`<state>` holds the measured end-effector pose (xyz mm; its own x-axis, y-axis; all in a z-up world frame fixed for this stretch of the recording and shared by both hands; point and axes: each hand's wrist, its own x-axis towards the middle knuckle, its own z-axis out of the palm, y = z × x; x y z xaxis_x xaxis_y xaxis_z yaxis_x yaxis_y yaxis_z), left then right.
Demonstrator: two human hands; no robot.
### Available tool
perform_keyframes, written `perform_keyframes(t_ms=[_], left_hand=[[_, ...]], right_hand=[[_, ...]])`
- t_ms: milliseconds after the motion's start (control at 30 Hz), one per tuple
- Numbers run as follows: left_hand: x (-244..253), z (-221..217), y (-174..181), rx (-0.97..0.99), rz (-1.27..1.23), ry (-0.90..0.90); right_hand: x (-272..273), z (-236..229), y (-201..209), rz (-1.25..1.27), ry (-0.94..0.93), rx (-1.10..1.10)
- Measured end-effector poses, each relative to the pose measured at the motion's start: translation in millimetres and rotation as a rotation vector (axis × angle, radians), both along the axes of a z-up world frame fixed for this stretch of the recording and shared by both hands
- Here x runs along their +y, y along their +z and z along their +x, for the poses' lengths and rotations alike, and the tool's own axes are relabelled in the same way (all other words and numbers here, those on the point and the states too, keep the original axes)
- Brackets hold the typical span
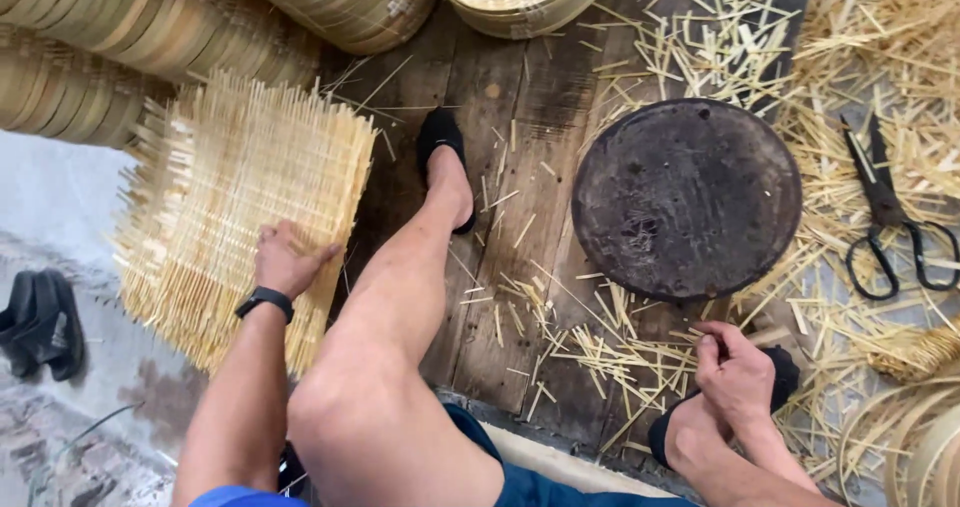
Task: Assembling, pressing, and trimming bamboo steamer baskets using wooden forms and scissors.
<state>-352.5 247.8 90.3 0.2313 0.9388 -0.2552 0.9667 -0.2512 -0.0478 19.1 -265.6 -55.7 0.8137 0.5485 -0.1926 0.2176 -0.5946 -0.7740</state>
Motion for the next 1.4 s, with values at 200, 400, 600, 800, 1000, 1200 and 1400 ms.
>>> perform_keyframes(t_ms=[200, 400, 600, 800, 1000, 1200, 1400], left_hand=[[10.5, -24.0, -38.7, -0.013, 0.144, -0.001], [22.2, -46.1, -32.8, -0.213, 0.160, -0.175], [-24.7, 34.4, 113.6, -0.097, 0.479, -0.416], [-170.3, 217.1, 233.7, -0.271, 0.381, -0.889], [-264.3, 295.8, 59.6, -0.207, 0.121, -1.432], [-327.2, 339.8, -61.2, -0.039, -0.213, -1.437], [-232.3, 433.6, -93.5, -0.204, -0.377, -1.183]], right_hand=[[-6.3, -0.4, -16.6, 0.014, 0.009, -0.008], [-7.7, -1.6, -19.2, 0.030, 0.014, -0.008], [-8.1, -1.0, -19.9, 0.079, -0.005, 0.043], [-17.4, 26.4, -19.7, 0.220, -0.198, 0.248], [-12.2, 106.4, 18.6, 0.986, -0.302, 0.953], [-15.5, 148.3, -1.9, 0.818, -0.423, 0.986], [3.2, 140.2, 25.5, 0.186, -0.477, 0.263]])
